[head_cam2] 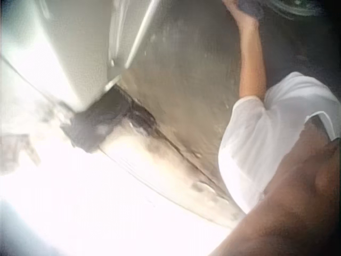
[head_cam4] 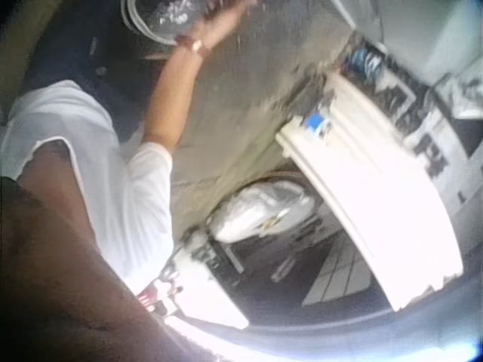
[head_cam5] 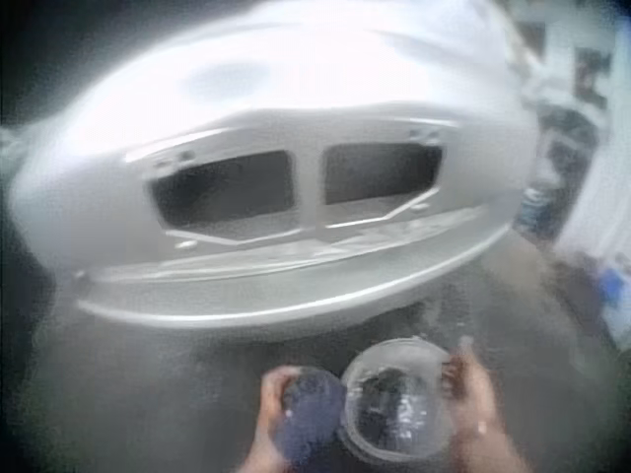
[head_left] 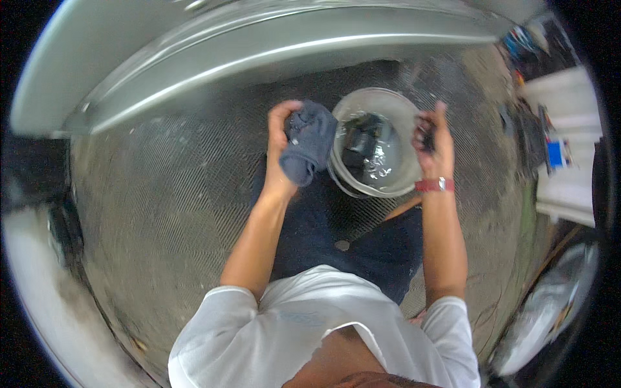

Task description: The person kneels on the floor and scrubs a silver car bumper with a sponge, repeatedly dipping it into a bucket of water. They then wipe the bumper with a cloth, focusing on the lower edge and contours.

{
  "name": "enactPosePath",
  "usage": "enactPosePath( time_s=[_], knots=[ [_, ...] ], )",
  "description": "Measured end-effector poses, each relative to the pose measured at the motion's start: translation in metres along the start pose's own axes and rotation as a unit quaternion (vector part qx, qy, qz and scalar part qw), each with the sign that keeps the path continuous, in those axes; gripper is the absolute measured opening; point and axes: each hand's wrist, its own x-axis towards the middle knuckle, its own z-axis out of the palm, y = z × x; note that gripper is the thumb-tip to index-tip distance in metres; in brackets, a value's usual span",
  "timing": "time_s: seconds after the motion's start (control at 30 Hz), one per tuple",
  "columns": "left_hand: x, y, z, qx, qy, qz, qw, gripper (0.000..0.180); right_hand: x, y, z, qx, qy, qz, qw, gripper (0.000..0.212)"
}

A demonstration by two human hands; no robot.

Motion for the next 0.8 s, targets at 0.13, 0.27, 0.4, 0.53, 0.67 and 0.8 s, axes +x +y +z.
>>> enactPosePath(
  time_s=[0.13,0.27,0.4,0.53,0.67,0.8],
  knots=[
    [0.023,0.010,0.050,0.031,-0.255,0.020,0.966,0.033,0.000,-0.023,0.036,-0.186,-0.085,-0.109,0.973,0.042],
    [0.048,-0.013,0.108,-0.136,-0.357,-0.311,0.870,0.067,-0.010,-0.049,0.033,-0.284,-0.127,-0.153,0.938,0.035],
    [0.052,-0.018,0.147,-0.188,-0.297,-0.451,0.820,0.051,-0.022,-0.058,0.001,-0.363,-0.128,-0.214,0.898,0.026],
    [0.049,-0.024,0.174,-0.195,-0.301,-0.404,0.842,0.023,-0.041,-0.064,-0.026,-0.431,-0.054,-0.245,0.867,0.031],
    [0.037,-0.030,0.190,-0.080,-0.240,-0.226,0.941,0.019,-0.040,-0.044,-0.036,-0.492,0.050,-0.429,0.756,0.037],
    [0.028,-0.003,0.207,0.107,-0.210,0.037,0.971,0.019,-0.022,-0.033,-0.046,-0.294,-0.057,-0.190,0.935,0.034]
  ],
)
